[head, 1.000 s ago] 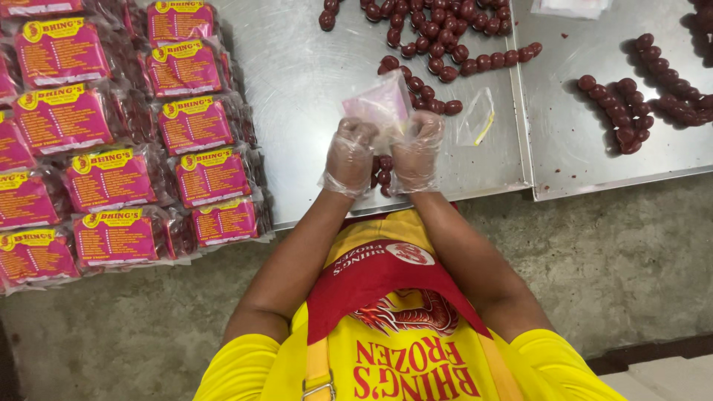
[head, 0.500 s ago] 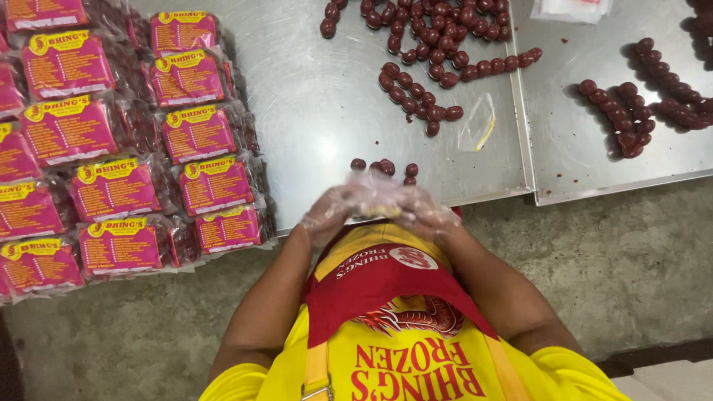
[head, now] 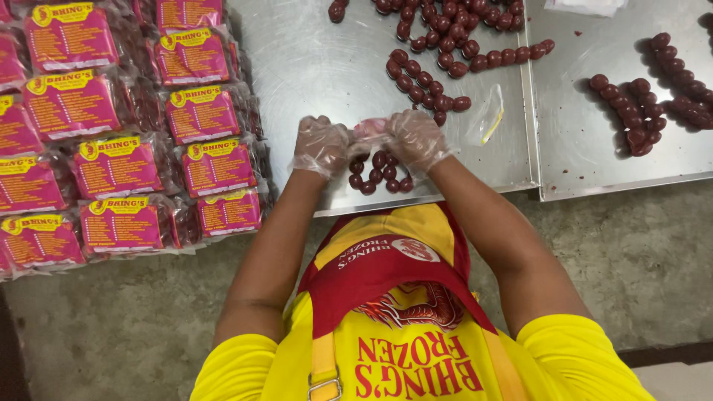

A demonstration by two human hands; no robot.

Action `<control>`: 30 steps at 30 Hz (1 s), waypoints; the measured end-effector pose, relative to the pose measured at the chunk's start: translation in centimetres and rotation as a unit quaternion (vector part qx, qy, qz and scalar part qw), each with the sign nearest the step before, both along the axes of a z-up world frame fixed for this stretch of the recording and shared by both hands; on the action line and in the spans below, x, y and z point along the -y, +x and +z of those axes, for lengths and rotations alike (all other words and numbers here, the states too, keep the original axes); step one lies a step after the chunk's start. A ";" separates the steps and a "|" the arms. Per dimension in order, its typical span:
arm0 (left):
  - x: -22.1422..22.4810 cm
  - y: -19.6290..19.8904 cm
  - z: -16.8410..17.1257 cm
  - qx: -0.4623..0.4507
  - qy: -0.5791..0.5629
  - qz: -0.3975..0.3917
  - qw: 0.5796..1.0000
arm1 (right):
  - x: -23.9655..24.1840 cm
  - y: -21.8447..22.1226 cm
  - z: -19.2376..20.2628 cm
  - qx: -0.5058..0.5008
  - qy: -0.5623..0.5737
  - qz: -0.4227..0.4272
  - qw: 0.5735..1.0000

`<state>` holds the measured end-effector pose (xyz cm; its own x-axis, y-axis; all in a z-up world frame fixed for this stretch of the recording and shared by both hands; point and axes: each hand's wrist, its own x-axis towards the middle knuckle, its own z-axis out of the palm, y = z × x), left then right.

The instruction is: The person places several sausage links into plastic bags and seals them.

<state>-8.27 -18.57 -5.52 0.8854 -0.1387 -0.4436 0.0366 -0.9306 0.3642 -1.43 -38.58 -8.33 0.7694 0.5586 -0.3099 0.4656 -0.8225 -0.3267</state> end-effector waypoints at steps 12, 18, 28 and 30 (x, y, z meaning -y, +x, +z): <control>3.9 -0.4 -5.5 -0.026 -0.096 0.146 0.984 | 5.8 -0.4 -3.7 -0.252 0.062 -0.039 0.965; 3.0 0.0 -4.6 -0.050 -0.200 0.218 0.954 | 5.5 -4.2 -6.3 -0.112 0.227 -0.066 0.965; 3.5 -0.4 -7.4 0.007 -0.285 0.200 0.937 | 4.7 -4.1 -6.6 -0.313 0.394 -0.310 0.807; 3.6 -0.3 -7.9 0.036 -0.308 0.191 0.931 | 4.4 -4.0 -8.0 -0.137 0.302 -0.296 0.896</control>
